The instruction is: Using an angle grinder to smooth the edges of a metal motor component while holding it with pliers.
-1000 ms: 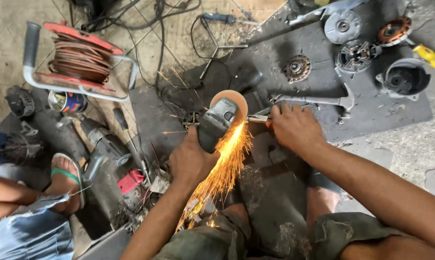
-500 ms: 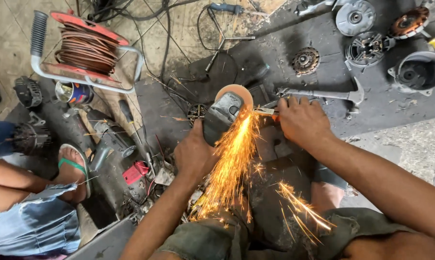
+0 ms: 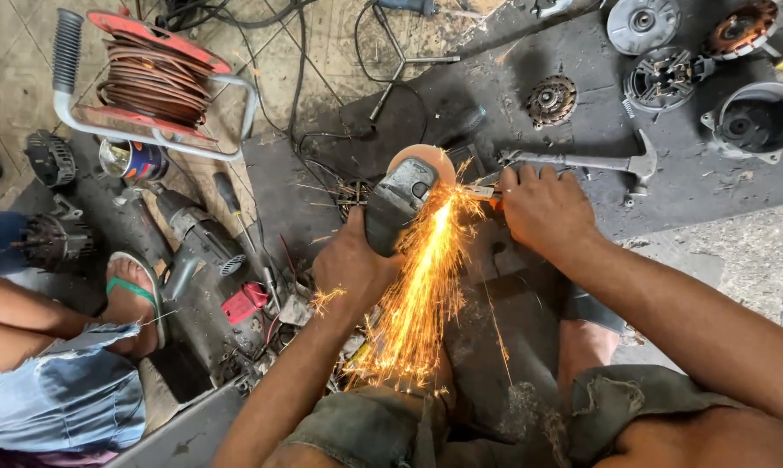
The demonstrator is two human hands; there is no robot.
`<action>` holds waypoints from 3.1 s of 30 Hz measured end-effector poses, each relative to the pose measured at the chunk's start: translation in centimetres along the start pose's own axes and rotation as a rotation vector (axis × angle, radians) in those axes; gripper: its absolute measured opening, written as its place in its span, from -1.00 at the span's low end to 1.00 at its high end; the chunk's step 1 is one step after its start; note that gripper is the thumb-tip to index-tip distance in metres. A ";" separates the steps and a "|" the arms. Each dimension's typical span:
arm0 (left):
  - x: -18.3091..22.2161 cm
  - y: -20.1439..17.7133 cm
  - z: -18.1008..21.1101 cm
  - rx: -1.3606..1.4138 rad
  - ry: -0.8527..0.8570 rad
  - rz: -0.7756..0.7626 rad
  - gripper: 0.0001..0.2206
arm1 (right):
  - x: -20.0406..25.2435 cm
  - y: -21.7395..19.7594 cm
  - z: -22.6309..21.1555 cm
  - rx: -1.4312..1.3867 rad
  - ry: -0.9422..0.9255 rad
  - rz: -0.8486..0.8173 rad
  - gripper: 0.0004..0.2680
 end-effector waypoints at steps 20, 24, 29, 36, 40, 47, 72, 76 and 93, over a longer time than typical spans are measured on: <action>-0.5 0.3 0.5 0.029 0.062 0.035 -0.31 | -0.1 0.2 0.2 -0.029 -0.006 -0.098 -0.86; -1.2 0.9 0.0 -0.003 0.062 0.039 -0.25 | 0.1 -0.6 0.0 -0.041 0.007 -0.133 -0.86; -0.7 0.5 0.1 0.004 0.059 0.015 -0.28 | 0.0 -0.5 0.1 -0.067 -0.004 -0.143 -0.86; -0.5 0.5 0.5 0.002 0.031 -0.031 -0.20 | 0.0 -0.4 0.2 -0.039 0.001 -0.144 -0.87; 0.1 -0.4 1.2 0.017 0.052 -0.022 -0.33 | 0.2 -1.3 0.0 -0.020 0.003 -0.004 -0.88; -0.1 -0.2 0.2 0.000 -0.003 -0.017 -0.36 | 0.6 -3.1 -0.7 0.101 0.001 0.231 -0.91; -0.3 0.4 0.1 -0.011 0.045 0.056 -0.32 | 0.4 -1.4 -0.5 0.043 0.015 0.153 -0.91; -0.4 0.6 0.1 -0.023 0.090 0.052 -0.36 | 0.0 -0.7 -0.3 -0.024 0.027 -0.018 -0.89; -0.7 0.4 0.2 -0.008 -0.001 0.030 -0.36 | -0.2 -0.3 -0.2 -0.054 0.021 -0.008 -0.88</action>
Point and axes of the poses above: each hand's wrist, its own x-axis away from the middle knuckle, its own y-axis out of the palm, z = x × y, the point moved 8 cm from there along -x, towards the middle knuckle, and after that the axes turned 8 degrees about -z, right-handed, at the moved point
